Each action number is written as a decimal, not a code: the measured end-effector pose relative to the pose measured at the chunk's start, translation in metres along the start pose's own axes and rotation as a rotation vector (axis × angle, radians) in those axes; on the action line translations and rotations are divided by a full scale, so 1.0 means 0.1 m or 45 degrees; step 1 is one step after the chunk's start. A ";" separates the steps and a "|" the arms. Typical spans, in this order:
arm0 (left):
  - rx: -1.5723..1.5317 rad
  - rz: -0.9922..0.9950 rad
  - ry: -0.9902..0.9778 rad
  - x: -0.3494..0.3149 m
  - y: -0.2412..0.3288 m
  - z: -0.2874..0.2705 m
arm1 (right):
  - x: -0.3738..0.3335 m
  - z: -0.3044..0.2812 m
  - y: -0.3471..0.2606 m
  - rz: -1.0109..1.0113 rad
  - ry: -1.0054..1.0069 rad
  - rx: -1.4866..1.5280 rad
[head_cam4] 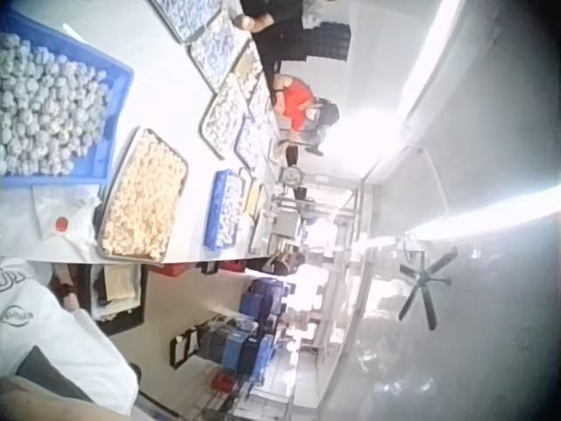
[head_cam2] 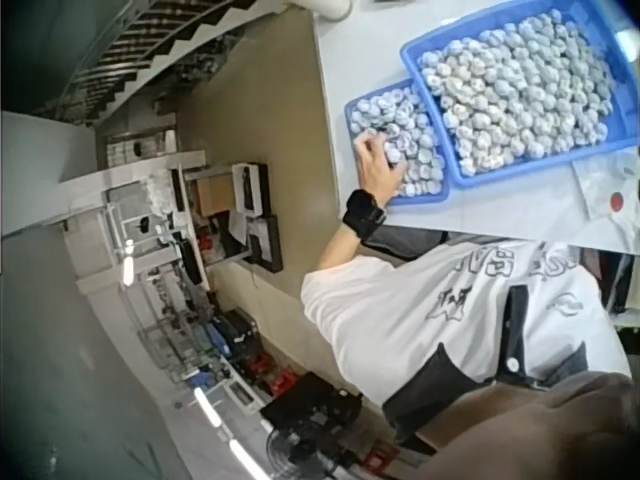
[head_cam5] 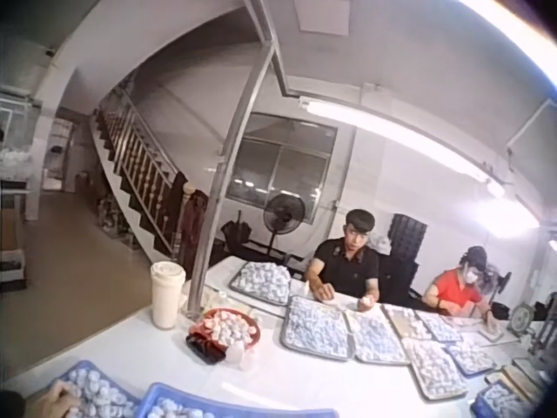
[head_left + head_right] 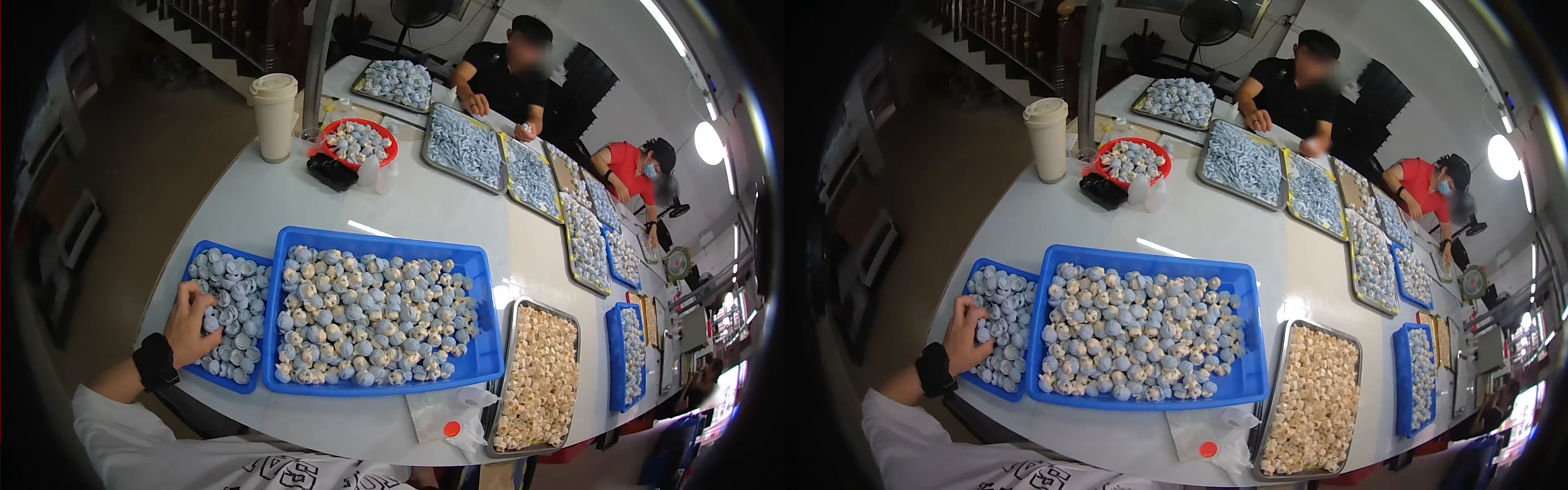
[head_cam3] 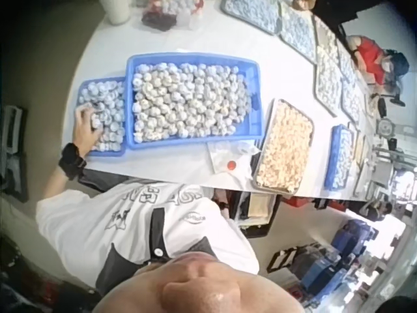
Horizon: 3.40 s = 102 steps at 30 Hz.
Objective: The person repeatedly picks up small doll heads and bodies from trays on a table. They apply a red substance from a small container to the body parts and then attach the heads to the bodies. The assembled dolls are placed into a blue tray. The process is repetitive and involves handling small components one by one.
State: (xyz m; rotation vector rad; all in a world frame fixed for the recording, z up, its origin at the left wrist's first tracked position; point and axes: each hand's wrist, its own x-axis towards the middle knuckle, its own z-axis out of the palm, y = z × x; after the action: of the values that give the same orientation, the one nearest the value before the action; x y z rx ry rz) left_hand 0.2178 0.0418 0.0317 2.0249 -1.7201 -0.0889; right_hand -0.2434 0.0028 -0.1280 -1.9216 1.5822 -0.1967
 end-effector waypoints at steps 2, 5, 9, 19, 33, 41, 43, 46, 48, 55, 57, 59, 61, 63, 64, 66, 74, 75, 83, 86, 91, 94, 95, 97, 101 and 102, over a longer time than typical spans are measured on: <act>-0.025 -0.009 0.000 -0.02 -0.08 0.03 | -0.02 -0.01 0.00 0.005 0.015 -0.008; -0.061 -0.010 -0.013 0.02 -0.09 -0.02 | -0.10 0.06 0.04 -0.022 0.021 -0.018; -0.127 0.003 0.002 0.02 -0.04 -0.07 | -0.13 -0.01 0.09 -0.118 0.031 -0.104; -0.019 0.166 -0.022 -0.03 -0.05 -0.06 | -0.03 0.24 -0.11 -0.637 0.342 -0.395; -0.127 0.246 0.100 0.00 -0.10 0.02 | -1.06 0.24 -0.55 0.197 -0.187 0.036; -0.076 0.112 0.104 -0.12 0.01 -0.15 | -0.36 0.46 0.08 -0.393 -0.191 -0.125; -0.038 0.000 0.133 -0.24 0.05 -0.09 | -0.30 0.50 0.20 -0.467 -0.199 -0.159; -0.053 -0.074 0.100 -0.34 0.08 0.04 | -0.24 0.53 0.26 -0.436 -0.200 -0.129; -0.138 -0.101 0.108 -0.30 0.10 0.06 | -0.23 0.56 0.26 -0.403 -0.190 -0.112; -0.011 -0.065 0.032 -0.32 0.12 0.11 | -0.21 0.61 0.26 -0.309 -0.162 -0.067; 0.041 -0.059 0.035 -0.35 0.07 0.13 | -0.20 0.60 0.28 -0.293 -0.156 -0.057; 0.122 -0.048 0.066 -0.37 0.00 0.15 | -0.22 0.60 0.29 -0.274 -0.158 -0.049; 0.120 -0.056 0.053 -0.33 0.05 0.18 | -0.23 0.58 0.31 -0.254 -0.159 -0.049; 0.099 -0.060 0.060 -0.30 0.08 0.18 | -0.22 0.57 0.32 -0.241 -0.156 -0.041; 0.073 -0.061 0.067 -0.30 0.07 0.19 | -0.22 0.56 0.33 -0.234 -0.156 -0.042; 0.019 -0.072 0.087 -0.32 0.06 0.20 | -0.22 0.57 0.34 -0.217 -0.165 -0.036; 0.023 -0.029 0.203 -0.37 0.02 0.21 | -0.20 0.57 0.35 -0.202 -0.141 -0.020; 0.015 -0.018 0.235 -0.38 0.01 0.21 | -0.20 0.58 0.34 -0.203 -0.136 -0.016; 0.159 0.091 0.413 -0.43 -0.05 0.28 | -0.42 0.50 0.45 -0.106 -0.050 -0.004; 0.222 0.055 0.539 -0.52 -0.12 0.29 | -0.53 0.42 0.58 -0.051 0.013 0.011; 0.370 0.075 0.568 -0.54 -0.17 0.31 | -0.60 0.44 0.68 0.059 0.113 0.082; 0.403 0.173 0.632 -0.44 -0.18 0.29 | -0.65 0.50 0.67 0.129 0.175 0.116; 0.456 0.135 0.626 -0.44 -0.18 0.27 | -0.65 0.51 0.65 0.137 0.184 0.126; 0.446 0.114 0.604 -0.43 -0.19 0.27 | -0.66 0.55 0.65 0.156 0.204 0.137; 0.413 0.080 0.605 -0.40 -0.17 0.30 | -0.66 0.59 0.64 0.179 0.232 0.145; 0.398 0.090 0.614 -0.39 -0.19 0.30 | -0.65 0.60 0.65 0.184 0.235 0.149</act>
State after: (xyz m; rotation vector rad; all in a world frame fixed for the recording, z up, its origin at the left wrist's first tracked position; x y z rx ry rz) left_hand 0.2165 0.0712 -0.0126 1.9755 -1.5553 0.6751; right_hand -0.2849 0.0799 -0.1934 -1.7332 1.7811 -0.4058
